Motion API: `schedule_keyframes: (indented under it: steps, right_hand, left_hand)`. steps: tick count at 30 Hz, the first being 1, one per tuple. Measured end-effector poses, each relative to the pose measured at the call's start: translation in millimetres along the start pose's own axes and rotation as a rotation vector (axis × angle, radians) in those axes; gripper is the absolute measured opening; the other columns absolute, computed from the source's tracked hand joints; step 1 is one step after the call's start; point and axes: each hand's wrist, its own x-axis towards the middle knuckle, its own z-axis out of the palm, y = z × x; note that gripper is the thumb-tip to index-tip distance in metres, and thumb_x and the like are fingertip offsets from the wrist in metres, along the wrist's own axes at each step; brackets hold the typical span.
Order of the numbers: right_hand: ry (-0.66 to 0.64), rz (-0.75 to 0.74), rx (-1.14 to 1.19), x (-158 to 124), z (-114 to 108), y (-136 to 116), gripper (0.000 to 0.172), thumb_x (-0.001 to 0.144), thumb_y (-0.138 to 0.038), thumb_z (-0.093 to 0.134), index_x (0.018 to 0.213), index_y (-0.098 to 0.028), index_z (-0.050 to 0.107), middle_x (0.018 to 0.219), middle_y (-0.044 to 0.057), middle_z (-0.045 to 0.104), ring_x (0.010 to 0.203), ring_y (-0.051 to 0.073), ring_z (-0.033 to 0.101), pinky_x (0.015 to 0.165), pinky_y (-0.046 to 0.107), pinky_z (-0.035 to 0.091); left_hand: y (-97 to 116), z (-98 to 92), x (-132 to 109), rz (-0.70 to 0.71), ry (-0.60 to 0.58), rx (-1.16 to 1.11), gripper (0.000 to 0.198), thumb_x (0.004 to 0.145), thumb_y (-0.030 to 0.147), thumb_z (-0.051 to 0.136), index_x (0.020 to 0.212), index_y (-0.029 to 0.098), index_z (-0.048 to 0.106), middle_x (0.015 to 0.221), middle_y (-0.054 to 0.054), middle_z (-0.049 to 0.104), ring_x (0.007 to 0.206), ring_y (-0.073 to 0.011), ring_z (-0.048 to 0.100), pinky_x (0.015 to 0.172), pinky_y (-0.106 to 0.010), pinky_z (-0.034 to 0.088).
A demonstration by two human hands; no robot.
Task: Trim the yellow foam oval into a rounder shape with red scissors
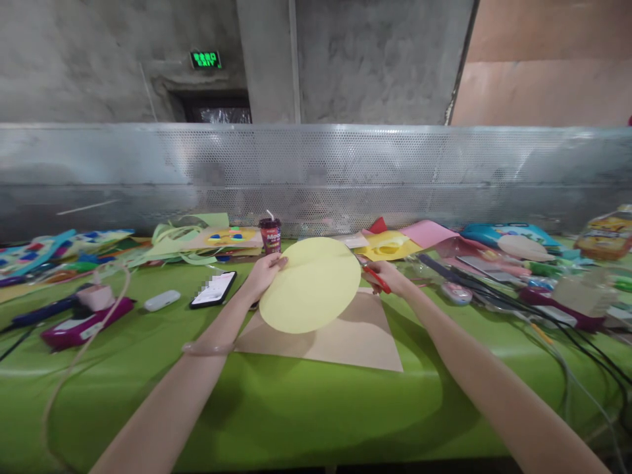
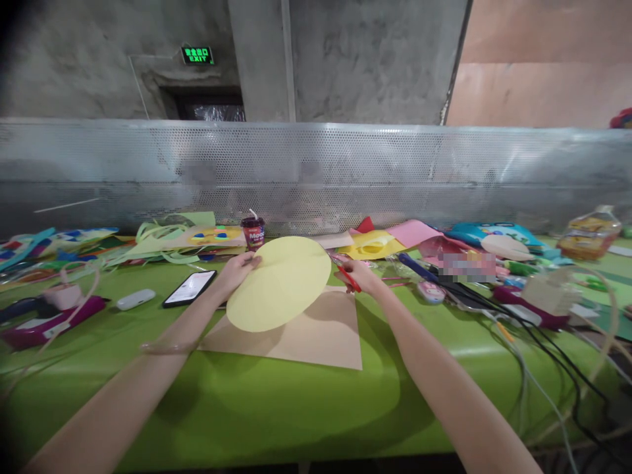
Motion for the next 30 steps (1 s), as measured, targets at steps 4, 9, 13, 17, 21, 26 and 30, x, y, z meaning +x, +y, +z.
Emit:
schedule_keyframes:
  steps: [4, 9, 13, 17, 21, 26, 30]
  right_hand:
    - [-0.012, -0.010, -0.010, -0.2, -1.0, -0.8, 0.029, 0.071, -0.041, 0.050, 0.068, -0.013, 0.056, 0.048, 0.000, 0.054, 0.041, 0.011, 0.052, 0.040, 0.021, 0.041]
    - [-0.011, -0.016, -0.012, -0.7, -1.9, -2.9, 0.032, 0.070, -0.044, 0.050, 0.067, -0.013, 0.055, 0.050, 0.000, 0.053, 0.041, 0.011, 0.053, 0.039, 0.021, 0.040]
    - [-0.011, -0.020, -0.020, -0.6, -1.6, -2.9, 0.032, 0.070, -0.044, 0.050, 0.068, -0.013, 0.056, 0.051, 0.000, 0.054, 0.042, 0.012, 0.053, 0.041, 0.021, 0.042]
    - [-0.019, -0.014, -0.027, -0.8, -1.7, -3.3, 0.030, 0.070, -0.043, 0.051, 0.068, -0.013, 0.056, 0.052, 0.001, 0.056, 0.042, 0.011, 0.053, 0.041, 0.021, 0.041]
    - [-0.022, -0.029, -0.033, -1.2, -3.4, -3.8, 0.028, 0.070, -0.041, 0.050, 0.063, -0.014, 0.053, 0.050, 0.000, 0.054, 0.041, 0.011, 0.053, 0.039, 0.021, 0.040]
    - [-0.029, -0.031, -0.010, -0.7, -4.7, -1.2, 0.021, 0.068, -0.035, 0.050, 0.062, -0.015, 0.051, 0.049, -0.001, 0.052, 0.041, 0.011, 0.052, 0.040, 0.021, 0.041]
    - [-0.016, -0.012, 0.002, -0.7, -4.0, -0.6, 0.013, 0.064, -0.026, 0.050, 0.056, -0.016, 0.046, 0.046, -0.004, 0.048, 0.041, 0.010, 0.052, 0.040, 0.020, 0.041]
  left_hand:
    - [-0.5, -0.2, 0.5, 0.002, -0.008, 0.010, 0.044, 0.066, 0.053, 0.054, 0.088, 0.015, 0.059, 0.078, -0.004, 0.065, 0.062, -0.0176, 0.058, 0.054, -0.025, 0.043]
    - [-0.4, -1.4, 0.3, 0.021, -0.028, 0.037, 0.043, 0.068, 0.053, 0.053, 0.088, 0.015, 0.059, 0.080, -0.004, 0.065, 0.065, -0.0178, 0.058, 0.057, -0.025, 0.043]
    - [0.8, -1.2, -0.2, 0.014, -0.042, 0.033, 0.046, 0.068, 0.053, 0.053, 0.090, 0.014, 0.059, 0.082, -0.005, 0.065, 0.067, -0.0188, 0.058, 0.059, -0.026, 0.044]
    - [1.8, -0.6, -0.3, 0.003, -0.047, 0.051, 0.044, 0.067, 0.052, 0.054, 0.090, 0.014, 0.060, 0.084, -0.006, 0.065, 0.070, -0.0197, 0.058, 0.061, -0.027, 0.044]
    - [-0.3, -0.9, 0.0, 0.002, -0.069, 0.019, 0.046, 0.067, 0.052, 0.054, 0.092, 0.014, 0.060, 0.085, -0.007, 0.066, 0.069, -0.0205, 0.059, 0.060, -0.028, 0.045]
    - [0.8, -0.5, -0.8, 0.000, -0.071, 0.030, 0.046, 0.067, 0.053, 0.054, 0.092, 0.014, 0.060, 0.086, -0.007, 0.066, 0.071, -0.0214, 0.060, 0.061, -0.029, 0.045]
    - [4.7, 0.4, -2.3, -0.008, -0.082, 0.034, 0.045, 0.066, 0.051, 0.055, 0.092, 0.015, 0.061, 0.086, -0.005, 0.066, 0.073, -0.0211, 0.060, 0.062, -0.028, 0.045]
